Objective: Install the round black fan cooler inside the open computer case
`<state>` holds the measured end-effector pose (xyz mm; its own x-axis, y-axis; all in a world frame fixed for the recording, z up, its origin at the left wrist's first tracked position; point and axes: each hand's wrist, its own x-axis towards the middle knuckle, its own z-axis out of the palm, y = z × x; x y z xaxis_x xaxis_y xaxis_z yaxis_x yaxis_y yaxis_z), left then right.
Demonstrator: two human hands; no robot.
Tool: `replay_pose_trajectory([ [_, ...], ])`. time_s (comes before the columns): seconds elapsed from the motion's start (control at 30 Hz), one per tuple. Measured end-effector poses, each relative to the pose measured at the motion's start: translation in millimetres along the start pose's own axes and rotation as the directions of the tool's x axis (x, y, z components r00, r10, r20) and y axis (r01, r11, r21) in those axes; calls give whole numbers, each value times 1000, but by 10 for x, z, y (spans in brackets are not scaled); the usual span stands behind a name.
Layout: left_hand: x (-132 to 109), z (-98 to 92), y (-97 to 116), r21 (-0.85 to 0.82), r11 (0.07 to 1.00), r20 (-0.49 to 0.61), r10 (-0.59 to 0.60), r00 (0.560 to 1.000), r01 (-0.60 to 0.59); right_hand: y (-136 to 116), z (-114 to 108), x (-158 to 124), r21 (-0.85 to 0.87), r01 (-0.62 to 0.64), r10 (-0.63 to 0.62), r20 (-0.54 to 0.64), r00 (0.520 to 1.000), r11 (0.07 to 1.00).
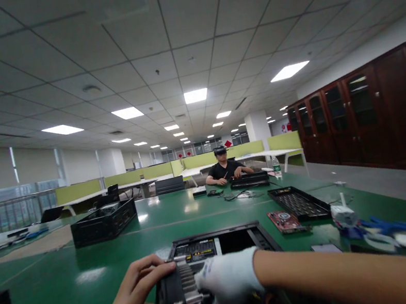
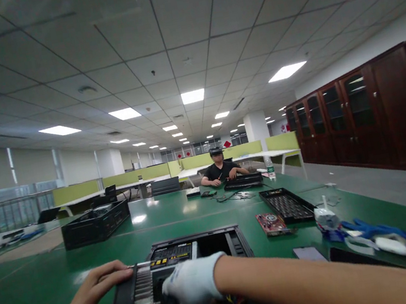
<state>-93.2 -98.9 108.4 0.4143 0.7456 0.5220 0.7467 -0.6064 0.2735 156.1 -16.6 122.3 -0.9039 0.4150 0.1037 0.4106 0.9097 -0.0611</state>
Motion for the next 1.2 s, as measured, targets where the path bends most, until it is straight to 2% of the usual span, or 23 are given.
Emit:
replay_pose_trajectory([
  [0.03,-8,-33,91,9,999,34,38,999,-39,25,-169,-141,-2,-96,96,-30,995,995],
  [0.07,-15,-54,184,8,997,75,75,994,-76,49,-323,-314,14,-199,199,-134,971,980],
  [0.13,-8,-67,364,1,992,170,126,977,-128,101,-545,-715,67,-288,295,-285,912,955],
  [0.17,11,-62,450,5,990,220,136,966,-141,133,-598,-921,143,-346,374,-399,837,927],
  [0.2,44,-52,531,21,988,273,142,951,-154,172,-608,-1119,226,-387,448,-497,743,894],
  [0.23,90,-36,607,48,985,329,143,934,-168,219,-575,-1303,287,-418,506,-550,665,862],
  [0.3,216,16,739,126,965,444,155,883,-232,340,-401,-1612,380,-473,604,-572,556,795],
  [0.37,363,106,824,200,921,549,176,817,-333,491,-135,-1838,427,-529,675,-550,491,733],
  [0.5,593,386,792,249,829,648,241,722,-500,780,430,-2090,454,-599,737,-544,400,660],
  [0.6,665,576,671,252,807,699,230,677,-534,848,733,-2174,425,-619,716,-603,350,661],
  [0.63,679,617,642,255,809,715,212,666,-530,836,797,-2187,421,-621,712,-611,345,661],
  [0.7,707,665,619,264,820,747,158,645,-507,781,871,-2188,427,-611,716,-594,366,667],
  [0.8,757,684,648,303,837,794,42,606,-456,701,911,-2140,430,-572,709,-527,469,698],
  [0.87,778,693,661,312,837,808,15,589,-450,680,949,-2099,408,-575,701,-498,511,709],
  [0.9,780,704,654,305,832,811,27,585,-462,678,979,-2083,389,-591,701,-497,512,707],
  [1.0,758,769,572,299,800,800,87,593,-520,680,1079,-2061,349,-640,702,-550,452,685],
  [1.03,745,801,529,298,790,797,103,595,-535,677,1104,-2060,352,-631,696,-560,449,691],
  [1.13,715,901,403,290,768,788,147,598,-571,659,1133,-2066,358,-574,662,-558,501,736],
  [1.2,711,944,358,292,758,778,166,606,-583,659,1142,-2074,333,-589,655,-568,498,737],
])
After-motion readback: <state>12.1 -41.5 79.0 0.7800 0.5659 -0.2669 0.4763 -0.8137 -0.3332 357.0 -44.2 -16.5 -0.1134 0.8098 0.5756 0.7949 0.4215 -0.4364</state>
